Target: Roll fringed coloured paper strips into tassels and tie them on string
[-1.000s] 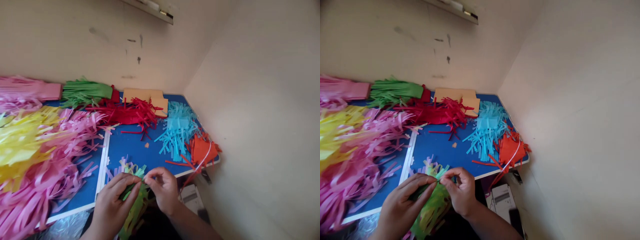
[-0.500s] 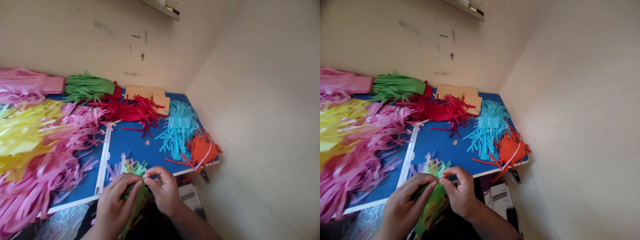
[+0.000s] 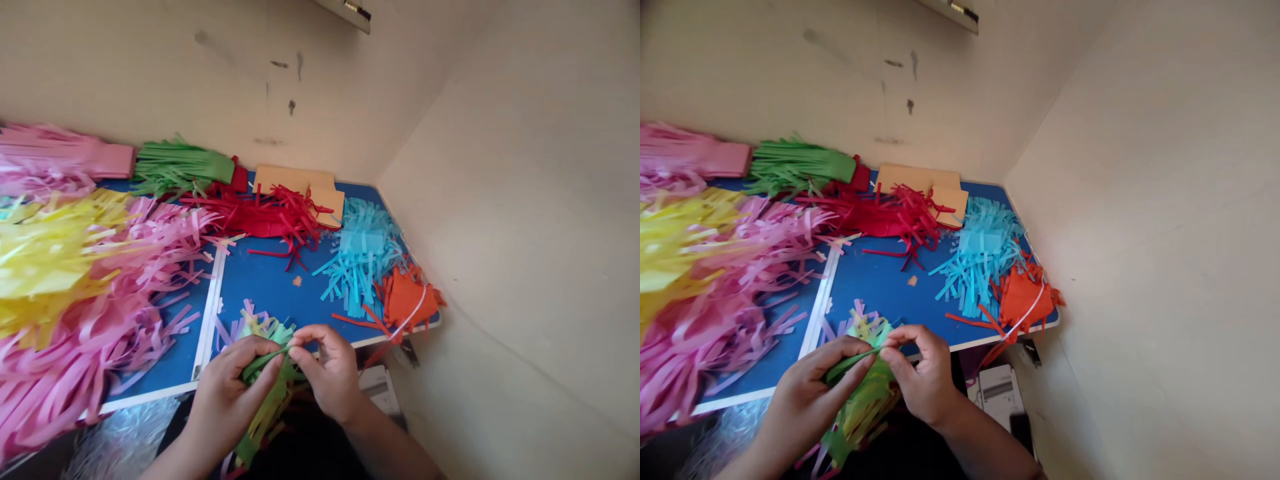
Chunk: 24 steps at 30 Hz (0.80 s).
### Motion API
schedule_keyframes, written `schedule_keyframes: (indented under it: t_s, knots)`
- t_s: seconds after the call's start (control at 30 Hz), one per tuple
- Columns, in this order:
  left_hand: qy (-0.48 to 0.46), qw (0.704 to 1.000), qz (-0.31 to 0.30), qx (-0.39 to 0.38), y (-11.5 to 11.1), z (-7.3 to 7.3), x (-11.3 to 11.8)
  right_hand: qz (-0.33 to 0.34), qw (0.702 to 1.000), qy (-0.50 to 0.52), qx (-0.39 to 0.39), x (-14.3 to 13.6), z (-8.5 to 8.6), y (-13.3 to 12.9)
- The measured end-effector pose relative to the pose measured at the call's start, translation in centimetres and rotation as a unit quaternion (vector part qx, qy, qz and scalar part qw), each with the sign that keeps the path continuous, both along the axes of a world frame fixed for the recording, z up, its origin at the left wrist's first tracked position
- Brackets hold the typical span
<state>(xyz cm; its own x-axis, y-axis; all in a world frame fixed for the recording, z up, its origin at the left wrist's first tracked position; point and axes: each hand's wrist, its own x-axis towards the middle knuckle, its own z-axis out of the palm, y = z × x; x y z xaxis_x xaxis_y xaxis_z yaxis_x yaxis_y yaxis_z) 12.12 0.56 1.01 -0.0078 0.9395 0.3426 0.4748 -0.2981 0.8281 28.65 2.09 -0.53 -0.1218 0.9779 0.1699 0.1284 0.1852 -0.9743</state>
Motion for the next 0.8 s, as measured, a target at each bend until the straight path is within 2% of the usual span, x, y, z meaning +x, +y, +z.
schedule_keyframes:
  t_s: [0.17,0.33,0.5,0.63,0.8]
  knots:
    - [0.030,0.999,-0.017,0.038,0.0,0.5,0.0,0.032,0.999,0.002,0.000,0.7,0.0,0.4]
    - [0.037,0.998,-0.057,0.017,0.1,1.0,-0.6,0.051,0.998,-0.019,0.023,1.2,0.4,0.5]
    - [0.049,0.998,-0.042,0.021,0.2,1.1,-0.1,0.077,0.993,-0.059,0.064,1.3,1.2,0.6]
    - [0.048,0.996,-0.064,0.041,0.2,1.0,-0.2,0.091,0.990,-0.066,0.081,1.7,1.6,0.8]
    - [0.038,0.996,-0.081,0.022,0.3,1.0,-0.8,0.095,0.988,-0.076,0.099,2.1,1.5,0.8]
